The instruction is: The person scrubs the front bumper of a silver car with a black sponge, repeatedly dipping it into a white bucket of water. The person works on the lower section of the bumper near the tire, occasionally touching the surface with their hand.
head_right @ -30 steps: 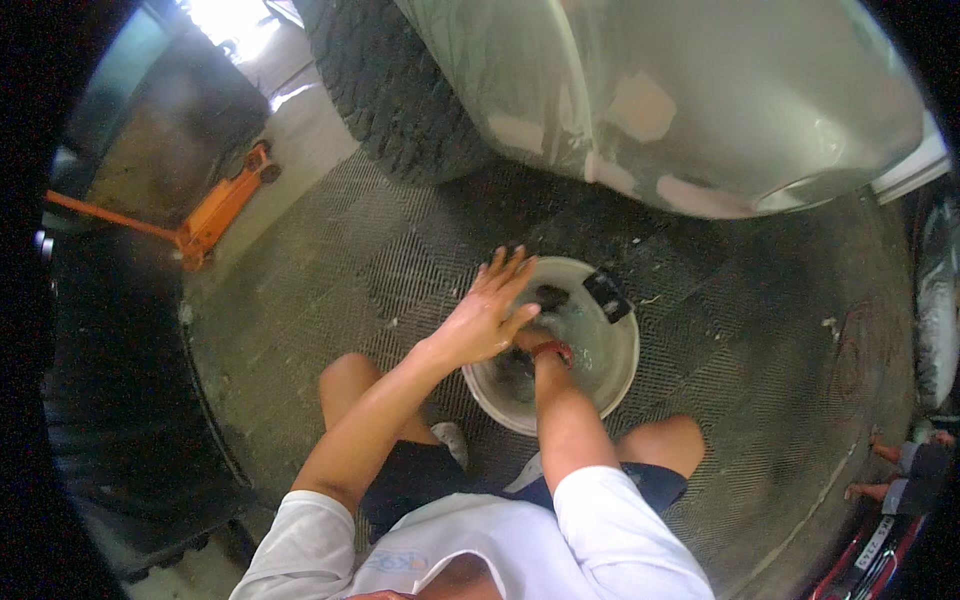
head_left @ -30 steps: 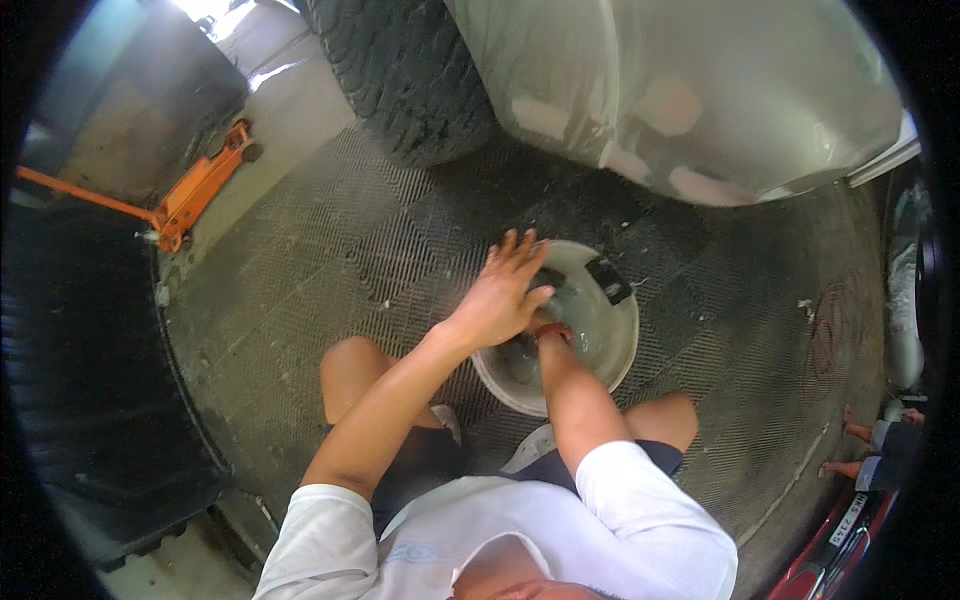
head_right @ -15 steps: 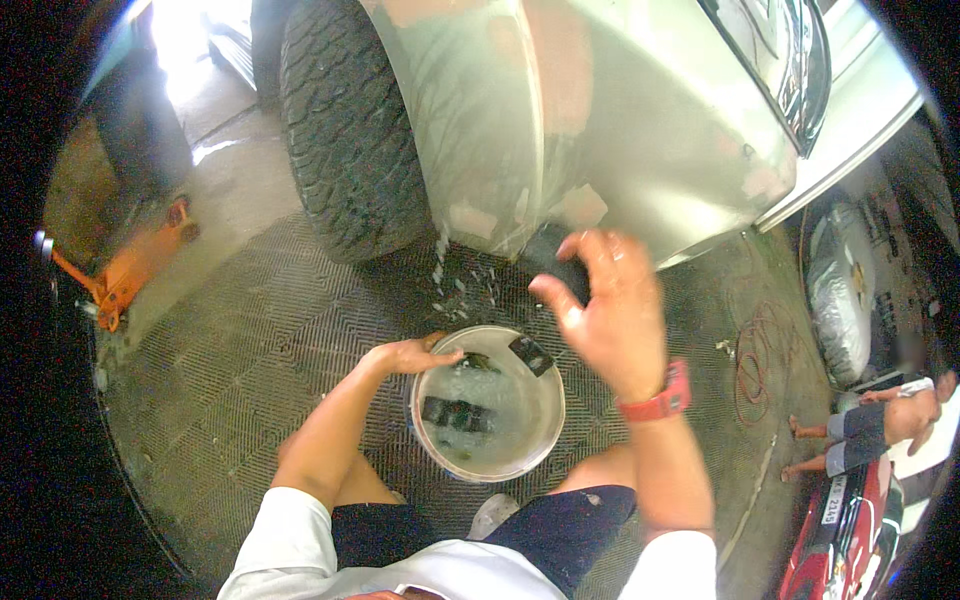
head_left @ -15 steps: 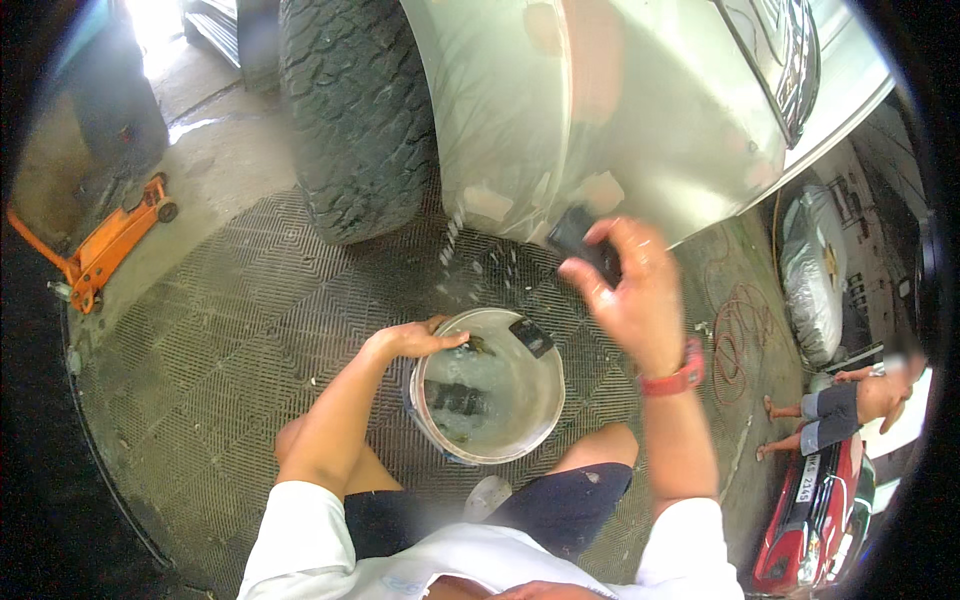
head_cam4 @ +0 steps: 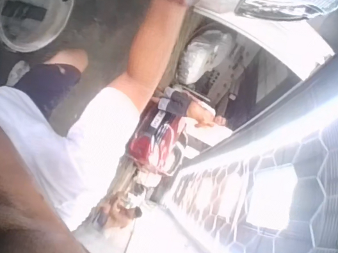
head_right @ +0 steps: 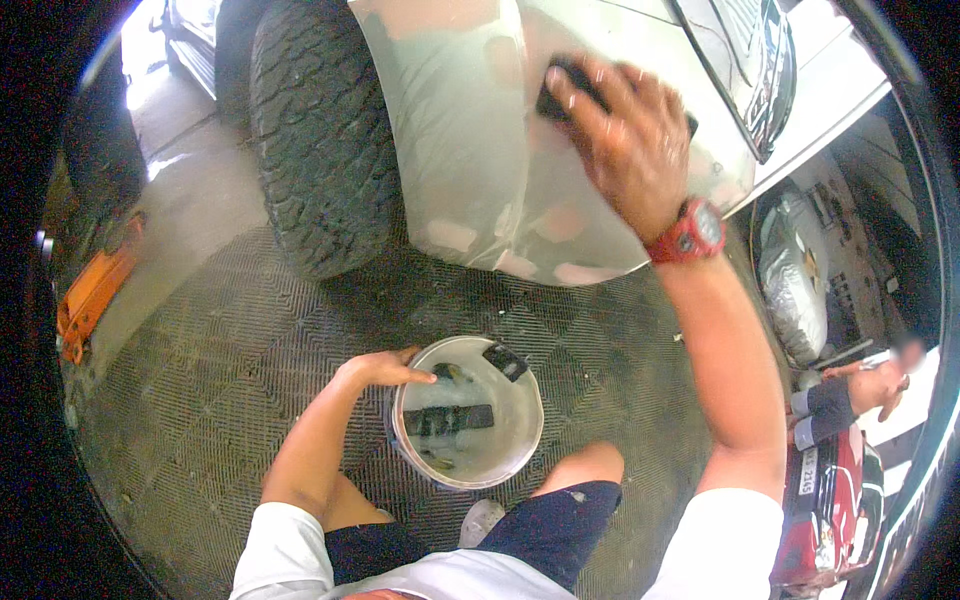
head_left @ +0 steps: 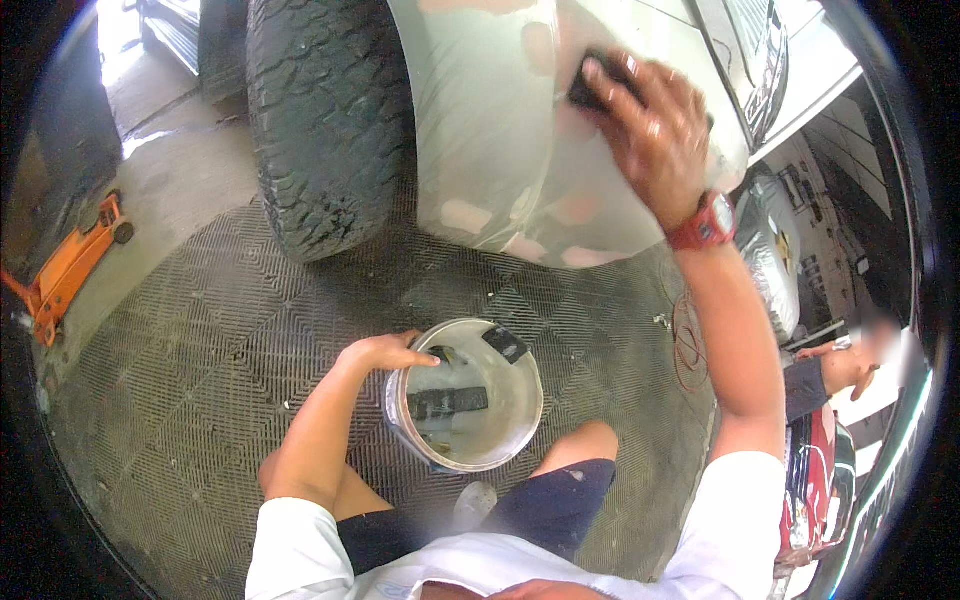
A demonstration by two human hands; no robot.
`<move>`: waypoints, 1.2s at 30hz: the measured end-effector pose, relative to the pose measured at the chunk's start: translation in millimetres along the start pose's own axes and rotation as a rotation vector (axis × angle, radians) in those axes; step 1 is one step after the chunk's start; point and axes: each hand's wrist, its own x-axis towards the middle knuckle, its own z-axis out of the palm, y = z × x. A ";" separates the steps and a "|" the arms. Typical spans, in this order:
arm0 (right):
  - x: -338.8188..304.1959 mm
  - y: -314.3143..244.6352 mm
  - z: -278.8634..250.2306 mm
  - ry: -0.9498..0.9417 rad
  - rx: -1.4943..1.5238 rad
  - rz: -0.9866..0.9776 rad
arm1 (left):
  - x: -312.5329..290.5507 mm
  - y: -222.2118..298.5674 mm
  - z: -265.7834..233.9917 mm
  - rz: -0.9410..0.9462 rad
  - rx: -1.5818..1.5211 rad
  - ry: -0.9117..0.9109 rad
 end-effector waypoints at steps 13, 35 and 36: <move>-38.2 -12.5 2.3 -0.097 -0.054 0.037 | 10.2 -19.0 -2.9 0.055 -0.032 -0.077; -12.5 3.2 -12.3 -0.082 -0.051 0.067 | -17.8 55.3 149.1 0.327 0.327 0.571; -17.0 6.9 -14.1 -0.091 -0.057 0.057 | -15.8 48.7 155.6 0.255 0.288 0.491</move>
